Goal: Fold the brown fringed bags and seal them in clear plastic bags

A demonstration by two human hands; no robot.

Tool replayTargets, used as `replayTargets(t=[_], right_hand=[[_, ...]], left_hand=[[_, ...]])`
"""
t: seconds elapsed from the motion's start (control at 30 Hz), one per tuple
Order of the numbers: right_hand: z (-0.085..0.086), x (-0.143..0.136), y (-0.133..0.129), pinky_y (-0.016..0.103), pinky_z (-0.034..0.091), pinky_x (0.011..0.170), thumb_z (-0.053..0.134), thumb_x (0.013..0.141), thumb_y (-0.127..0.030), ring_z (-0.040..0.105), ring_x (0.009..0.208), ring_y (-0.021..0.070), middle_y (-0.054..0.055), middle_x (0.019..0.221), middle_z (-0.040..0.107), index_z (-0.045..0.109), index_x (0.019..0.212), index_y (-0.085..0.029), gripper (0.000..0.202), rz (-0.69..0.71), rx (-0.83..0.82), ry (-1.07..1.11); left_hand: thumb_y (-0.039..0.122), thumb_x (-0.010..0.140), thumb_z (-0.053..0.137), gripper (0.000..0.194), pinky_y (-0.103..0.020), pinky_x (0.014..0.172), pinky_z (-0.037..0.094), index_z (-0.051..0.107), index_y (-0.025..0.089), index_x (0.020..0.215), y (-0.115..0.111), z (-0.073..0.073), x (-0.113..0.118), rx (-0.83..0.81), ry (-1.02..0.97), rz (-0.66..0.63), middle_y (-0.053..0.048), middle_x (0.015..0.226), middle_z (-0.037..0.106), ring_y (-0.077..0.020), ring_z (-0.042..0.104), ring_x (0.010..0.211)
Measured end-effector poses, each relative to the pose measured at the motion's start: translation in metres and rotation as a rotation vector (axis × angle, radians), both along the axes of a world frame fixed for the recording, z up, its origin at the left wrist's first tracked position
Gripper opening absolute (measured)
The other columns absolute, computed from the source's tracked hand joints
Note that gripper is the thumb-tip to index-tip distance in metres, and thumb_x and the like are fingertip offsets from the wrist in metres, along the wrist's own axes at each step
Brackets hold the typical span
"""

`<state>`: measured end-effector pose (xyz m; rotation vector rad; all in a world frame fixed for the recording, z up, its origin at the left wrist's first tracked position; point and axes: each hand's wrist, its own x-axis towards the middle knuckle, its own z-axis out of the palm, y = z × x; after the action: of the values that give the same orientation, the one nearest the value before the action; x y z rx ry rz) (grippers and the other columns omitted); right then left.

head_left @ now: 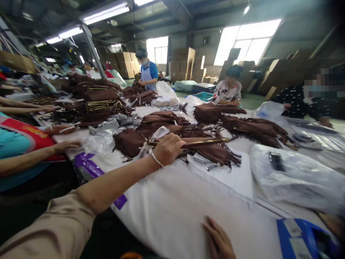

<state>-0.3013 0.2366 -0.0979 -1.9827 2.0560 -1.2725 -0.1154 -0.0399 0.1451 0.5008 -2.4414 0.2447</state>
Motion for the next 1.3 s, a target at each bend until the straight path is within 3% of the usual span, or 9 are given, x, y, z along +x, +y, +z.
replayTargets(t=[0.07,0.17,0.23,0.3,0.43,0.57,0.8,1.07,1.3], right_hand=[[0.001,0.003,0.017,0.046,0.051,0.093,0.044,0.089,-0.024,0.058,0.113,0.0258,0.008,0.125,0.06,0.064,0.114,-0.026,0.032,-0.013,0.074,-0.002],[0.006,0.016,0.05,0.047,0.05,0.094,0.044,0.088,-0.019,0.057,0.113,0.0251,0.008,0.122,0.062,0.064,0.113,-0.026,0.033,0.078,0.116,-0.019],[0.009,0.024,0.073,0.042,0.053,0.089,0.046,0.086,-0.014,0.061,0.108,0.0237,0.006,0.115,0.065,0.065,0.111,-0.029,0.035,0.223,0.124,-0.014],[0.013,0.028,0.092,0.038,0.055,0.086,0.046,0.085,-0.01,0.062,0.106,0.0221,0.005,0.112,0.066,0.065,0.11,-0.03,0.037,0.298,0.152,-0.038],[0.033,0.022,0.1,0.038,0.054,0.089,0.044,0.087,-0.009,0.06,0.109,0.0212,0.007,0.116,0.064,0.063,0.111,-0.027,0.036,0.216,0.159,-0.139],[0.063,0.023,0.058,0.041,0.049,0.095,0.044,0.088,-0.01,0.057,0.112,0.0208,0.008,0.12,0.061,0.062,0.113,-0.025,0.034,0.157,0.064,-0.178],[0.077,0.063,-0.026,0.047,0.031,0.108,0.05,0.089,-0.018,0.037,0.131,0.0244,0.006,0.137,0.049,0.054,0.125,-0.025,0.037,0.247,0.084,0.2],[0.066,0.069,-0.005,0.04,0.036,0.09,0.056,0.089,-0.035,0.054,0.093,0.0212,0.003,0.086,0.064,0.06,0.113,-0.024,0.027,0.142,0.257,0.204],[0.081,0.088,-0.025,0.037,0.032,0.101,0.052,0.091,-0.029,0.047,0.118,0.0202,0.002,0.11,0.064,0.062,0.108,-0.025,0.02,0.261,0.178,0.202]], left_hand=[[0.026,0.094,0.043,0.026,-0.039,0.083,0.041,0.054,0.016,0.116,0.065,-0.04,-0.009,-0.029,-0.108,-0.112,-0.008,0.095,0.058,-0.0224,0.05,0.091],[0.021,0.093,0.044,0.021,-0.034,0.071,0.044,0.055,0.015,0.11,0.151,-0.122,-0.015,0.09,-0.296,-0.304,-0.008,0.089,0.058,-0.0206,0.053,0.085],[0.022,0.09,0.051,0.015,-0.031,0.062,0.044,0.057,0.016,0.101,0.189,-0.169,-0.014,0.22,-0.338,-0.379,-0.008,0.089,0.059,-0.0205,0.055,0.082],[0.021,0.089,0.052,0.016,-0.03,0.064,0.047,0.058,0.017,0.103,0.203,-0.195,-0.008,0.343,-0.286,-0.414,-0.008,0.097,0.061,-0.0197,0.057,0.084],[0.016,0.09,0.047,0.025,-0.032,0.085,0.049,0.056,0.015,0.113,0.184,-0.188,0.013,0.507,-0.108,-0.486,-0.009,0.105,0.064,-0.0197,0.058,0.097],[0.009,0.089,0.045,0.031,-0.034,0.09,0.048,0.055,0.016,0.118,0.156,-0.166,0.047,0.611,0.036,-0.508,-0.01,0.107,0.064,-0.0191,0.057,0.101],[0.011,0.089,0.044,0.03,-0.043,0.097,0.041,0.059,0.019,0.113,0.122,-0.169,0.099,0.552,0.135,0.07,-0.009,0.115,0.06,-0.0222,0.052,0.109],[0.009,0.073,0.055,0.042,-0.058,0.111,0.008,0.06,0.019,0.113,0.079,-0.186,0.085,0.382,-0.235,0.227,-0.011,0.123,0.054,-0.0303,0.036,0.127],[0.009,0.086,0.046,0.023,-0.052,0.112,0.013,0.061,0.016,0.101,0.054,-0.174,0.092,0.253,-0.287,0.071,-0.009,0.115,0.061,-0.023,0.047,0.117]])
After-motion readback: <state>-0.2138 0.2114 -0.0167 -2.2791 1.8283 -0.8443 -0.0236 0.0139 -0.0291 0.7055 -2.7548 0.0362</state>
